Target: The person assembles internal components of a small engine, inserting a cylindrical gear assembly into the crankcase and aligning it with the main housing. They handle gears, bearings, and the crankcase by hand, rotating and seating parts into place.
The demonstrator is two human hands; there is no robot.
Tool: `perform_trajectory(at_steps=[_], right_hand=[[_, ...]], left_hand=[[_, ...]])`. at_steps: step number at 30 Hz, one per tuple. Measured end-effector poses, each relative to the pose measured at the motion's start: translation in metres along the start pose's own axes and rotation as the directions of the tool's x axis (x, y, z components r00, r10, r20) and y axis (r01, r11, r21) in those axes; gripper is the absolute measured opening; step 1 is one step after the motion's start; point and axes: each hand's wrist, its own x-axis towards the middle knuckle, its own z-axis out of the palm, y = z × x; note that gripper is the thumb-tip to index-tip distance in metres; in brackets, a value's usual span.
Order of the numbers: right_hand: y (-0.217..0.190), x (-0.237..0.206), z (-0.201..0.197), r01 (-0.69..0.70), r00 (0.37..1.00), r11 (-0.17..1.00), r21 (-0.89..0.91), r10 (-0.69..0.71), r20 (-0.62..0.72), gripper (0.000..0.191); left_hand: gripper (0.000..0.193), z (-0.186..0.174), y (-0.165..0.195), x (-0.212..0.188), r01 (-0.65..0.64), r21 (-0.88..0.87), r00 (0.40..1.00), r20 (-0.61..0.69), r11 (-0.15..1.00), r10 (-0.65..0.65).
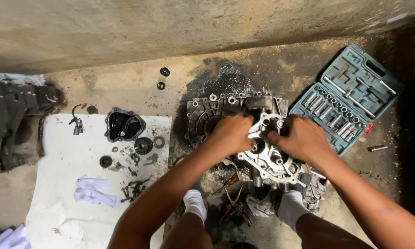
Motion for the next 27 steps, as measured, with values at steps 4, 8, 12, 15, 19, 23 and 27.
perform_trajectory(at_steps=[4, 8, 12, 15, 19, 23, 27], right_hand=[[0.003, 0.001, 0.009, 0.112, 0.968, 0.990, 0.086, -0.089, -0.236, 0.050], [0.010, -0.003, 0.017, 0.136, 0.962, 0.981, 0.138, -0.098, -0.254, 0.046], [0.013, -0.001, 0.018, 0.262, 0.915, 0.964, 0.038, -0.236, -0.327, 0.048], [0.010, -0.001, 0.011, 0.294, 0.922, 0.955, 0.043, -0.271, -0.274, 0.048], [-0.003, -0.009, -0.007, 0.030, 0.998, 0.993, 0.115, -0.024, -0.052, 0.051], [-0.008, -0.013, -0.018, -0.082, 0.981, 0.996, 0.026, 0.077, 0.177, 0.057], [0.040, -0.012, -0.010, 0.049, 0.990, 0.937, 0.347, 0.001, -0.142, 0.057]], left_hand=[[0.026, -0.001, 0.005, 0.004, -0.110, 0.063, 0.990, -0.080, 0.992, 0.115], [0.019, -0.001, 0.001, -0.004, -0.265, -0.016, 0.941, -0.221, 0.964, 0.255], [0.016, 0.006, -0.002, -0.001, -0.237, -0.032, 0.954, -0.196, 0.971, 0.227], [0.020, 0.009, -0.002, 0.000, -0.282, 0.000, 0.922, -0.278, 0.959, 0.271], [0.032, -0.004, -0.012, -0.005, -0.219, -0.151, 0.973, -0.111, 0.964, 0.203], [0.044, -0.013, -0.062, -0.027, -0.025, -0.544, 0.985, -0.154, 0.839, -0.071], [0.038, 0.042, -0.087, -0.038, -0.120, -0.664, 0.902, -0.384, 0.738, -0.198]])
